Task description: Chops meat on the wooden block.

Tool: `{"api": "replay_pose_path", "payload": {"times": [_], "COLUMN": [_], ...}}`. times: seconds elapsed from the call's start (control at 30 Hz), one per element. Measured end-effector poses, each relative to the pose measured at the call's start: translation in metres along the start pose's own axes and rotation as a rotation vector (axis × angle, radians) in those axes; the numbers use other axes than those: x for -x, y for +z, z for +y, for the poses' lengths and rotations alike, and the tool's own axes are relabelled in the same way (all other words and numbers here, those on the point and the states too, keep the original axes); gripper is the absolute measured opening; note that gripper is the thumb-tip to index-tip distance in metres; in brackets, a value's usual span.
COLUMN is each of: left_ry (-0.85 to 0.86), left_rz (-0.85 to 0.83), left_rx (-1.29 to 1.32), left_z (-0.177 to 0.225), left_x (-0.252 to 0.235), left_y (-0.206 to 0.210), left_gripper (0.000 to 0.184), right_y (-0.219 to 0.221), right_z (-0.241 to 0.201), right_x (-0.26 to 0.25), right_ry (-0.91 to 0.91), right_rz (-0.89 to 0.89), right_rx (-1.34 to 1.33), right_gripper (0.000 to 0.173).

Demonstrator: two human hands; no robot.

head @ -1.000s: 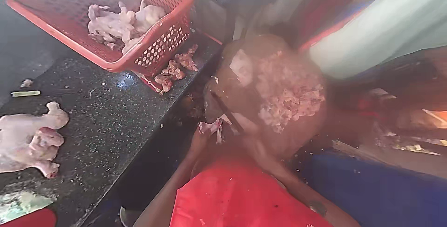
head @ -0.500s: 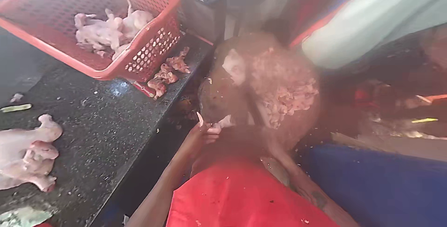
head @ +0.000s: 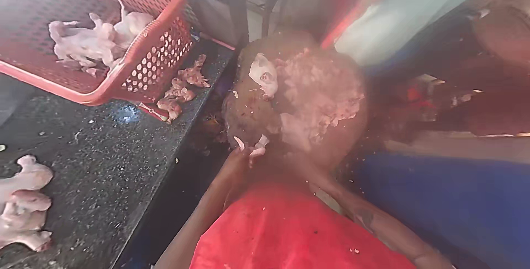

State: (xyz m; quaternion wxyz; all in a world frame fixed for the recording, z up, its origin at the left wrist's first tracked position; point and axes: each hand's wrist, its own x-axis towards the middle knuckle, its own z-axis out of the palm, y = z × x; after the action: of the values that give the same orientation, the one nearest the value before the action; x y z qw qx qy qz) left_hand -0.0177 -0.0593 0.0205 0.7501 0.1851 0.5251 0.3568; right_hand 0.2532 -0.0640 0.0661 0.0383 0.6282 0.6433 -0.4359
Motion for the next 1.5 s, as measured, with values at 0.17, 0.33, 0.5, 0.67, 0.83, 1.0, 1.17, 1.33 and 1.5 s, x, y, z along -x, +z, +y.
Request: {"api": "replay_pose_path", "payload": {"times": [0.17, 0.33, 0.5, 0.67, 0.83, 1.0, 1.17, 1.33, 1.5], "left_ry": [-0.117, -0.099, 0.089, 0.170, 0.263, 0.297, 0.351, 0.169, 0.086], "left_rz": [0.030, -0.029, -0.272, 0.134, 0.291, 0.332, 0.425, 0.313, 0.294], "left_rx": [0.096, 0.063, -0.246, -1.055, -1.072, -1.020, -0.747, -0.482, -0.456], "left_z": [-0.017, -0.014, 0.013, 0.020, 0.013, 0.013, 0.010, -0.021, -0.034], "left_x": [-0.027, -0.025, -0.005, -0.047, -0.040, -0.025, -0.020, -0.035, -0.028], "left_y": [-0.014, -0.016, -0.005, -0.006, 0.000, 0.005, 0.003, -0.003, 0.004], "left_gripper": [0.021, 0.013, 0.013, 0.038, 0.031, 0.025, 0.022, 0.021, 0.021], "right_y": [-0.019, 0.022, 0.020, -0.036, -0.022, 0.032, 0.002, -0.040, 0.023], "right_z": [-0.044, 0.001, 0.039, -0.012, -0.049, 0.018, 0.003, -0.059, -0.024], "right_x": [0.028, 0.001, -0.009, 0.018, 0.043, 0.007, 0.007, 0.034, 0.017], "right_ry": [-0.445, -0.284, 0.021, -0.159, -0.666, -0.050, 0.054, -0.468, -0.421], "right_rz": [0.265, -0.047, -0.023, 0.221, 0.462, 0.004, 0.048, 0.302, 0.363], "right_rx": [-0.246, -0.124, -0.196, -0.316, -0.533, -0.056, -0.109, -0.434, -0.188], "right_gripper": [0.074, 0.053, 0.056, 0.052, 0.077, 0.052, 0.055, 0.069, 0.057]}}
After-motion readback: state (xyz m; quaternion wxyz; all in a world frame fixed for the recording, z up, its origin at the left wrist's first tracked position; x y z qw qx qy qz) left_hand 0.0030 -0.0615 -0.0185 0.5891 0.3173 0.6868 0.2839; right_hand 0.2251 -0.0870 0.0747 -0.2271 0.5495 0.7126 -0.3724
